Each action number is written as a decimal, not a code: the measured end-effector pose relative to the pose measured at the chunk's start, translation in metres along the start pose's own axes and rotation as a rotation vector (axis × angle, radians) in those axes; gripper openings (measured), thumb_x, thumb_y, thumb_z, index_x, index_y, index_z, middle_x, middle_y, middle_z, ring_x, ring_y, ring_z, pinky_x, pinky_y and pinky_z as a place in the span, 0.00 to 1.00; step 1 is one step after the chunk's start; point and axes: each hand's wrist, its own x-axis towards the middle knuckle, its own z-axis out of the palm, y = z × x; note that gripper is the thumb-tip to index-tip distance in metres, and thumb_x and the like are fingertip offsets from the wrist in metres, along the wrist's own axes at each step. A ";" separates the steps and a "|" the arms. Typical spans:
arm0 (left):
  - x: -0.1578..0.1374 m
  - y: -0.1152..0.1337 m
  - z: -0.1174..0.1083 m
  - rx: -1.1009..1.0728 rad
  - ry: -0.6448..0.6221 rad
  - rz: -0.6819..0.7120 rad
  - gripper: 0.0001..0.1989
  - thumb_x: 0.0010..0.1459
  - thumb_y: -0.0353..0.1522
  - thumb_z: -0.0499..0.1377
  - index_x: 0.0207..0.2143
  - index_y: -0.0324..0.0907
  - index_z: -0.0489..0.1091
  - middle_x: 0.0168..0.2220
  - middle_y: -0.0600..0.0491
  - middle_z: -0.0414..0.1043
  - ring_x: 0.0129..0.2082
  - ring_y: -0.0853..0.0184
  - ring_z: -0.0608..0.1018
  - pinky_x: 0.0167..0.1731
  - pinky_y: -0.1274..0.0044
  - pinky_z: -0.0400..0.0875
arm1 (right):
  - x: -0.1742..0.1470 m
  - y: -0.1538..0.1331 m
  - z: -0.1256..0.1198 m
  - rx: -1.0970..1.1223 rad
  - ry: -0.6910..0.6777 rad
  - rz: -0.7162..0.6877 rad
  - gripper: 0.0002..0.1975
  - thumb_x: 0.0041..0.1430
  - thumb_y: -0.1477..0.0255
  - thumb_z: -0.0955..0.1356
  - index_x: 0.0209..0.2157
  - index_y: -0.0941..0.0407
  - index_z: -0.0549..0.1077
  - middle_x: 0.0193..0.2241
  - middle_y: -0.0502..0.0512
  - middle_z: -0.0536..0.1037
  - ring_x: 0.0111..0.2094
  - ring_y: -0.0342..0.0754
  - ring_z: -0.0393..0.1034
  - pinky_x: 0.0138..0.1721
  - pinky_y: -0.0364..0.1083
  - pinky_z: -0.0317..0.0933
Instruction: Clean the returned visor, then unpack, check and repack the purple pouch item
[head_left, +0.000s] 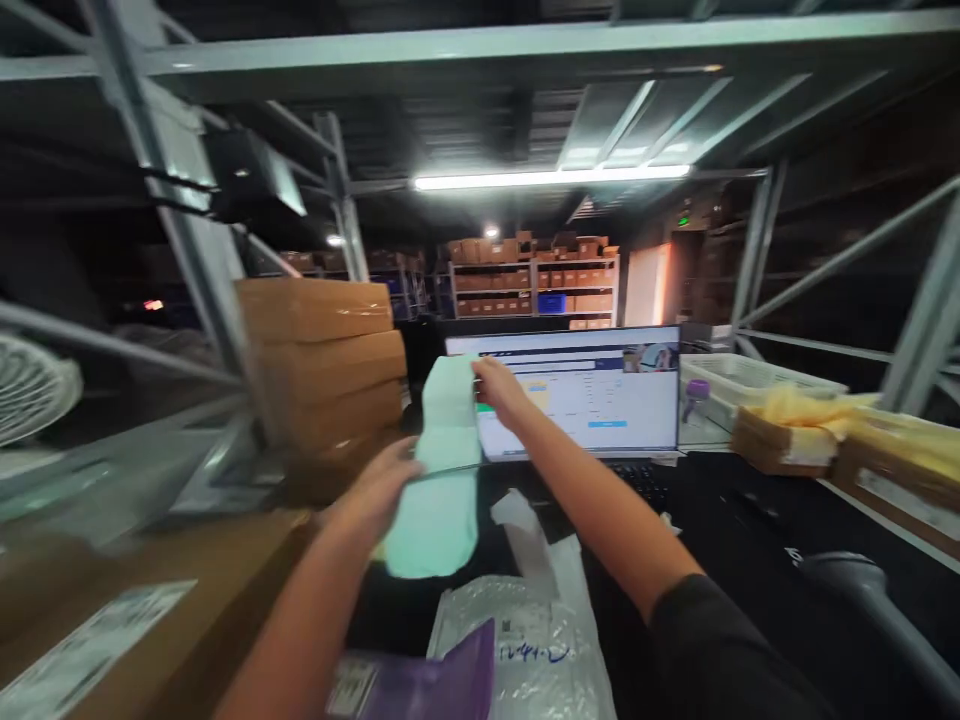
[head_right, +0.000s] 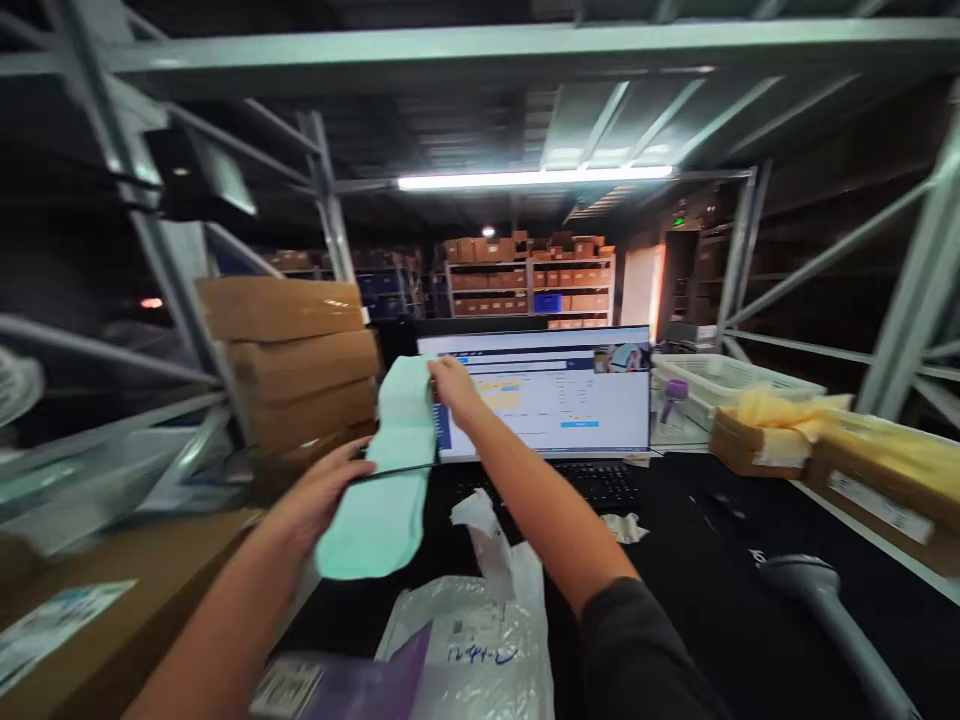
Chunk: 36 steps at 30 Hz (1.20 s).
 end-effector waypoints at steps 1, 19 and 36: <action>-0.001 -0.013 0.008 -0.073 -0.035 -0.023 0.32 0.39 0.25 0.69 0.50 0.38 0.69 0.34 0.52 0.80 0.26 0.67 0.79 0.27 0.78 0.74 | -0.009 -0.001 -0.006 0.000 -0.025 -0.010 0.14 0.65 0.63 0.67 0.28 0.55 0.62 0.22 0.42 0.63 0.21 0.40 0.60 0.25 0.40 0.57; 0.006 -0.064 0.055 -0.275 0.022 -0.099 0.14 0.47 0.29 0.65 0.39 0.40 0.76 0.34 0.51 0.78 0.26 0.70 0.78 0.25 0.80 0.72 | -0.117 0.000 -0.063 -0.391 -0.215 -0.373 0.16 0.67 0.51 0.63 0.42 0.49 0.63 0.34 0.51 0.70 0.33 0.48 0.65 0.34 0.46 0.63; -0.017 -0.022 0.042 0.040 0.031 0.372 0.20 0.58 0.28 0.60 0.53 0.45 0.70 0.20 0.61 0.63 0.20 0.73 0.67 0.24 0.83 0.61 | -0.184 -0.008 -0.093 -0.922 -0.355 -0.673 0.04 0.63 0.69 0.70 0.40 0.49 0.74 0.43 0.53 0.81 0.50 0.55 0.73 0.60 0.60 0.58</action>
